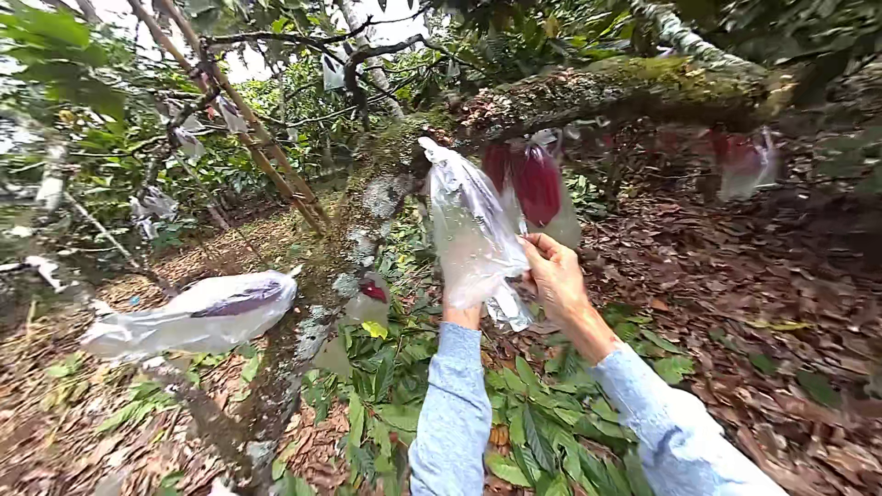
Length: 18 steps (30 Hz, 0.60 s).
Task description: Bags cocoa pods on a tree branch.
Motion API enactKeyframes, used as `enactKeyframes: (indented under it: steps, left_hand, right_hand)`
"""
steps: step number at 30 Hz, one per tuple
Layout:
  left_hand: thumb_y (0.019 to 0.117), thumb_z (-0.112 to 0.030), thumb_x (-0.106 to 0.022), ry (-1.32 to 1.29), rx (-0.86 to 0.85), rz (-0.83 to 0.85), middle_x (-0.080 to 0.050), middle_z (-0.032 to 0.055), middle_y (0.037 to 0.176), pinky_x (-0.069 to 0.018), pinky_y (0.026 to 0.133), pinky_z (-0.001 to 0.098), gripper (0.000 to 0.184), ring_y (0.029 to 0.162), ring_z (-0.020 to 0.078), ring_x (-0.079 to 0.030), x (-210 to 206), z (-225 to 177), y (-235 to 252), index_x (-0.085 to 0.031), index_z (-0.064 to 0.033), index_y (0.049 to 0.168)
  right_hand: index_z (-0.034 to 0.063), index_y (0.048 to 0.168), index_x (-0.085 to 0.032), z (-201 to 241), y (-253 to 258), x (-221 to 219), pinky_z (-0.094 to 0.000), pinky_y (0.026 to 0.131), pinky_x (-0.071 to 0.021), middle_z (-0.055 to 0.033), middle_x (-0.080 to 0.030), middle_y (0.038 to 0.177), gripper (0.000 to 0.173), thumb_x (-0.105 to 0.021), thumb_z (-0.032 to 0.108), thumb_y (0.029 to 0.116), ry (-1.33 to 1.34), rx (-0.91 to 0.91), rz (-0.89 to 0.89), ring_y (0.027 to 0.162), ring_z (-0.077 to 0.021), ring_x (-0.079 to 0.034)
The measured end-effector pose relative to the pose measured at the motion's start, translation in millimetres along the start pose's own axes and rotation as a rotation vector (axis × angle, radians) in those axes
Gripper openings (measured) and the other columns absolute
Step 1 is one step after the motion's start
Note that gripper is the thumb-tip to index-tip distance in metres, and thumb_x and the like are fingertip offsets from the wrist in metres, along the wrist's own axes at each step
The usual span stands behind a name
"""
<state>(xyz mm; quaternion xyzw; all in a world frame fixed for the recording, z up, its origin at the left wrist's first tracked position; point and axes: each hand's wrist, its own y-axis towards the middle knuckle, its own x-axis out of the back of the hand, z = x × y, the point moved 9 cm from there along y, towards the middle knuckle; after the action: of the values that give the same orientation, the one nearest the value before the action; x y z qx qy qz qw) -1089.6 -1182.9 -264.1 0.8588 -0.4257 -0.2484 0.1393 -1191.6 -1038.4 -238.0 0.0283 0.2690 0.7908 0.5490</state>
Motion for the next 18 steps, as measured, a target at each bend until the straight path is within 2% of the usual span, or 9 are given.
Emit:
enactKeyframes:
  steps: [2, 4, 7, 11, 12, 16, 18]
  left_hand:
    - [0.1112, -0.012, -0.031, -0.3, -0.033, -0.006, -0.06, 0.0113, 0.128, -0.0495, 0.101, 0.0256, 0.037, 0.115, 0.0098, -0.058, 5.7, -10.2, 5.8, -0.045, 0.0017, 0.143]
    - [0.1114, -0.015, -0.03, -0.373, -0.065, 0.008, -0.061, 0.0094, 0.127, -0.0493, 0.101, 0.026, 0.038, 0.115, 0.0089, -0.059, -1.2, -20.0, 6.0, -0.047, -0.0013, 0.143]
    - [0.1102, -0.01, -0.03, -0.325, -0.106, 0.017, -0.055, 0.0132, 0.136, -0.0442, 0.106, 0.0251, 0.041, 0.122, 0.01, -0.054, -12.8, -25.5, 5.3, -0.04, 0.0013, 0.149]
    - [0.1098, -0.006, -0.032, -0.166, -0.125, 0.022, -0.046, 0.0202, 0.15, -0.0378, 0.115, 0.0272, 0.046, 0.135, 0.0159, -0.047, -17.1, -16.5, 8.1, -0.031, 0.0055, 0.154]
    - [0.11, -0.006, -0.031, -0.167, -0.118, 0.018, -0.046, 0.0205, 0.15, -0.0376, 0.115, 0.0275, 0.046, 0.135, 0.0163, -0.047, -17.6, -13.6, 9.1, -0.032, 0.0059, 0.154]
    - [0.1107, -0.008, -0.029, -0.323, -0.015, -0.08, -0.055, 0.0158, 0.134, -0.0449, 0.104, 0.0243, 0.039, 0.118, 0.0115, -0.054, -11.7, -13.7, 7.2, -0.04, 0.0048, 0.146]
    - [0.1083, 0.001, -0.033, -0.103, 0.041, -0.14, -0.054, 0.0177, 0.13, -0.0446, 0.1, 0.0195, 0.036, 0.113, 0.01, -0.053, -9.9, -18.5, 0.3, -0.04, 0.0094, 0.143]
  right_hand:
    - [0.0043, 0.11, -0.066, 1.4, -1.0, -6.8, -0.0227, 0.04, -0.0432, 0.0006, -0.064, 0.071, 0.02, -0.058, 0.022, 0.1042, 0.023, 0.028, 0.018, 0.046, -0.007, -0.051]
    - [0.0062, 0.107, -0.065, 1.6, -3.3, -11.2, -0.0194, 0.039, -0.0421, 0.0034, -0.062, 0.069, 0.015, -0.057, 0.019, 0.1042, 0.077, 0.015, 0.005, 0.044, -0.004, -0.049]
    - [0.008, 0.103, -0.064, 3.7, -5.1, -14.9, -0.0172, 0.038, -0.0406, 0.0064, -0.06, 0.066, 0.013, -0.057, 0.018, 0.1044, 0.118, 0.003, -0.033, 0.042, -0.002, -0.047]
    - [0.0078, 0.105, -0.065, 2.9, -4.2, -17.2, -0.0167, 0.038, -0.0405, 0.0073, -0.058, 0.066, 0.013, -0.057, 0.019, 0.1042, 0.128, 0.032, -0.048, 0.042, -0.0011, -0.046]
    - [0.0081, 0.105, -0.065, 2.0, -3.9, -16.5, -0.0165, 0.038, -0.0403, 0.0074, -0.058, 0.066, 0.013, -0.057, 0.019, 0.1041, 0.127, 0.029, -0.051, 0.042, -0.001, -0.046]
    - [0.0067, 0.104, -0.064, 1.2, 0.9, -17.5, -0.0164, 0.038, -0.0409, 0.0065, -0.06, 0.066, 0.014, -0.056, 0.018, 0.1047, 0.143, 0.048, -0.03, 0.043, -0.0013, -0.047]
    - [0.0044, 0.104, -0.064, 1.2, 1.6, -14.2, -0.0173, 0.04, -0.0423, 0.0049, -0.061, 0.067, 0.014, -0.055, 0.015, 0.1046, 0.119, 0.06, -0.023, 0.044, -0.0022, -0.049]
